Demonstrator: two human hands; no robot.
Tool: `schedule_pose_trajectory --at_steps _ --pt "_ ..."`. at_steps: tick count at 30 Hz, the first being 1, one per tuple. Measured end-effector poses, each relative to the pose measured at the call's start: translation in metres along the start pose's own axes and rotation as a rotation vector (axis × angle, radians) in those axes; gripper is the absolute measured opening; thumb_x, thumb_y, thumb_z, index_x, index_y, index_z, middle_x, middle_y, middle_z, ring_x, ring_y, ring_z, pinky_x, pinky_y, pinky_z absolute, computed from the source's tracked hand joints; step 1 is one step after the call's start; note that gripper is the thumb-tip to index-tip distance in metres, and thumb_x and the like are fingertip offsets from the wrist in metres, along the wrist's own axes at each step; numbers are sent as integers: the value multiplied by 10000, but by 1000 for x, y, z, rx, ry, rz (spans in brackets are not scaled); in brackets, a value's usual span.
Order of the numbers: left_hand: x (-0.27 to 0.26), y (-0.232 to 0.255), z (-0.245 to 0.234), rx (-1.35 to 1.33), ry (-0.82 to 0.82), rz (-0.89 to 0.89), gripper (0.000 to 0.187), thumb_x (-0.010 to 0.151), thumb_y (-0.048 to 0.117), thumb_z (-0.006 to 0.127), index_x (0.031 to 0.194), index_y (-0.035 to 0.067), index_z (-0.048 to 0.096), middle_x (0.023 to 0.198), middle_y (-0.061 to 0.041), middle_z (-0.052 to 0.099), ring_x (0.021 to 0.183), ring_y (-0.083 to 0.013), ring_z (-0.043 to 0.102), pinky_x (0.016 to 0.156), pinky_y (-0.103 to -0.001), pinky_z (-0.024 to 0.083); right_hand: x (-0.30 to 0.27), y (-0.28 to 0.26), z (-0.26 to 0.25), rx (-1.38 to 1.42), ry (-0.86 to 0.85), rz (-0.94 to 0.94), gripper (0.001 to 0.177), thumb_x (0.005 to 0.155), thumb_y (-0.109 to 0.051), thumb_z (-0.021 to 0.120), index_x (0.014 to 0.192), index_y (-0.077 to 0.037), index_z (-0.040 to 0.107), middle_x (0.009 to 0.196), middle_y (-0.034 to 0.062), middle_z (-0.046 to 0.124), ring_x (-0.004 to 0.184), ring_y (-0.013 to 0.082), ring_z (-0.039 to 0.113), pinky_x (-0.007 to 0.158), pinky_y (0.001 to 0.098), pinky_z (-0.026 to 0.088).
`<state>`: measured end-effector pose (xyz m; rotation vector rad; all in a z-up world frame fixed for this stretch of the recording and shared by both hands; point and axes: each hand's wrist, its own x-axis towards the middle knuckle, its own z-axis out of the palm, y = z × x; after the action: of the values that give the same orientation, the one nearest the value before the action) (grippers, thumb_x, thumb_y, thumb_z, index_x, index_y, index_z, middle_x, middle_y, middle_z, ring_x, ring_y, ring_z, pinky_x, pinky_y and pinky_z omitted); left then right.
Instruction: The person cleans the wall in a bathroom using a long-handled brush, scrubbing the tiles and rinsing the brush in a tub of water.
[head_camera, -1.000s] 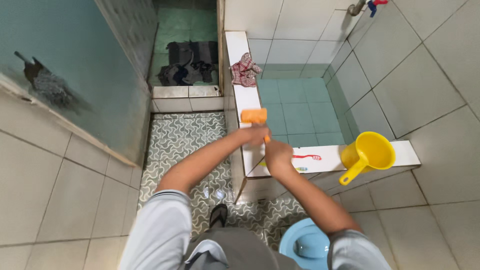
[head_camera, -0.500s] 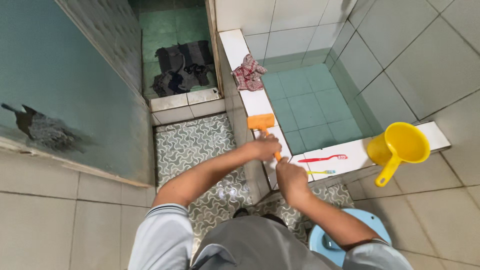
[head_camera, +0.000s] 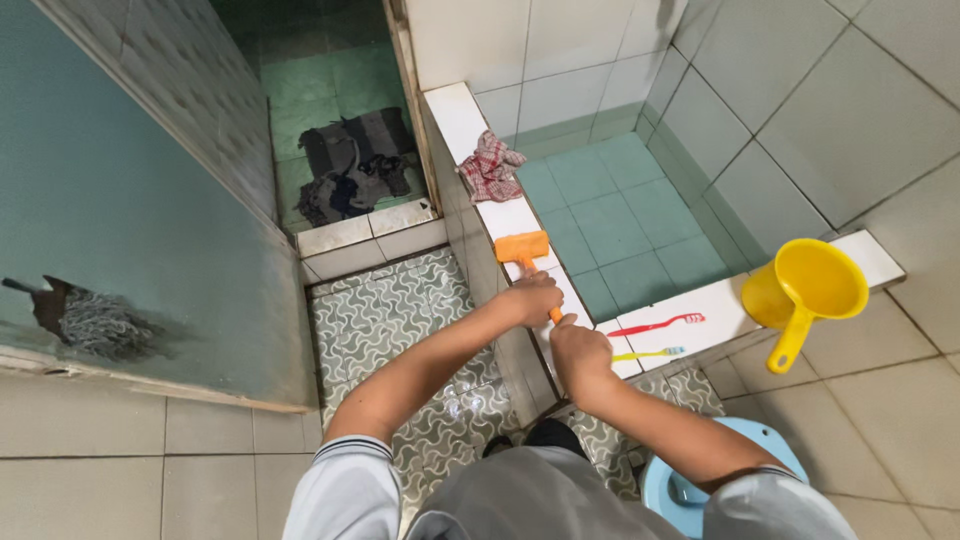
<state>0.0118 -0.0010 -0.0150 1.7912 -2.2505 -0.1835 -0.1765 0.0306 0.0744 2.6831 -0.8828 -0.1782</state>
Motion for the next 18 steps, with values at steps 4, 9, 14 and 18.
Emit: schedule_pose_trajectory --at_steps 4,9,14,18 --pt "27 -64 -6 -77 -71 -63 248 829 351 732 874 107 751 967 -182 693 1018 -368 635 903 -521 507 69 -21 20 132 160 -9 119 865 -100 648 957 -71 717 715 60 735 634 202 741 463 358 548" --pt "18 -70 -34 -58 -64 -72 376 695 412 789 869 82 743 965 -179 685 1075 -358 588 930 -537 443 87 -40 15 53 37 -6 395 827 -79 641 1214 -1 650 677 41 717 566 194 727 422 351 546" --pt "-33 24 -11 -59 -65 -54 362 831 371 676 899 22 743 1085 -295 683 1260 -548 478 1106 -656 287 -29 -10 -13 50 21 -104 530 834 -103 596 1300 148 564 559 64 708 460 194 708 377 321 522" --pt "-28 17 -12 -23 -86 -49 307 828 320 655 859 30 751 982 -284 713 1148 -489 593 1104 -644 345 -24 -12 -29 -5 -60 -100 634 825 -120 603 1387 150 490 609 31 711 457 185 704 360 365 537"
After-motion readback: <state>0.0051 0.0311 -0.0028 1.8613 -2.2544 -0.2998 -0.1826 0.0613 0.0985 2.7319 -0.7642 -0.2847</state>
